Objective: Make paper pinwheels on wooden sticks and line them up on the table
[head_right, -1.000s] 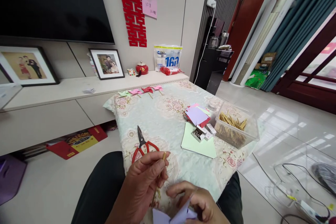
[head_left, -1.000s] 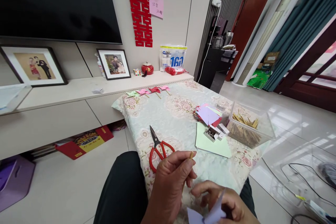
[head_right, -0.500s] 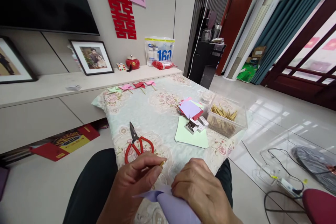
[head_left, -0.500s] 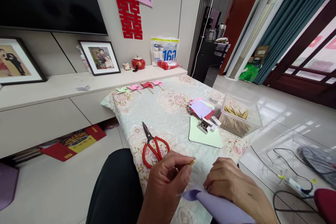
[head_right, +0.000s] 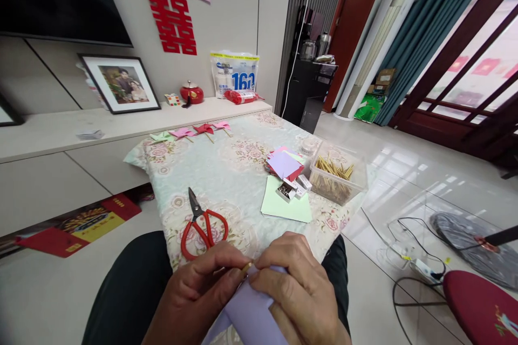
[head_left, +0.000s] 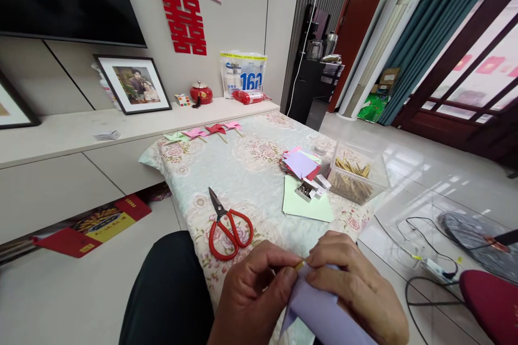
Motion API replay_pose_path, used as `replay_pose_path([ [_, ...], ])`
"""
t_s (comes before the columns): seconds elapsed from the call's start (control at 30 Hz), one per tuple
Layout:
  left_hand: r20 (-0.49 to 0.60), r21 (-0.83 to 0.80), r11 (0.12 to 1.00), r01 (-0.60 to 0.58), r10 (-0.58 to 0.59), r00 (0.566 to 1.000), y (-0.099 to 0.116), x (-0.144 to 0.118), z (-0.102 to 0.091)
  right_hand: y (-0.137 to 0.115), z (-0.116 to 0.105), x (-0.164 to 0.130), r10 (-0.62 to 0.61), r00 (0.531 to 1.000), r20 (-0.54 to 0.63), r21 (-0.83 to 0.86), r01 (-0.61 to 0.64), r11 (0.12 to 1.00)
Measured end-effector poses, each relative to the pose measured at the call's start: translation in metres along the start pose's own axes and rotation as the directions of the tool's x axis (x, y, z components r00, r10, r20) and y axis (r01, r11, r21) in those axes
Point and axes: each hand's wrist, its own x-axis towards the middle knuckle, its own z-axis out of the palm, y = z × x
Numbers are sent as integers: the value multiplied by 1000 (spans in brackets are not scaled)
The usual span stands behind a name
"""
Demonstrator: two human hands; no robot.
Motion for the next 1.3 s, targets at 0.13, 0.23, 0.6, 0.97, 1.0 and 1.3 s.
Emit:
replay_pose_path([
  [0.13,13,18,1000,-25,24,1000,2,-1,2,3,4,-6,19,1000,-17,36,-18,999],
  [0.23,9,13,1000,-27,27,1000,3,-1,3,7,8,-12,11,999,-31,77,-9,997],
  [0.6,-74,-80,997,16,-22,997,6,-1,11,12,9,-12,5,998,-58,114,2,993],
  [0.97,-101,-94,995,35,-44,994,8,-2,13,4,7,-5,61,998,-33,136,-56,989],
  [1.0,-102,-86,996,31,-40,994,8,-3,13,5,8,-5,52,998,-26,135,-48,990],
  [1.3,-81,-153,987,43,-56,995,5,1,12,14,13,-12,34,999,-39,101,-30,994],
])
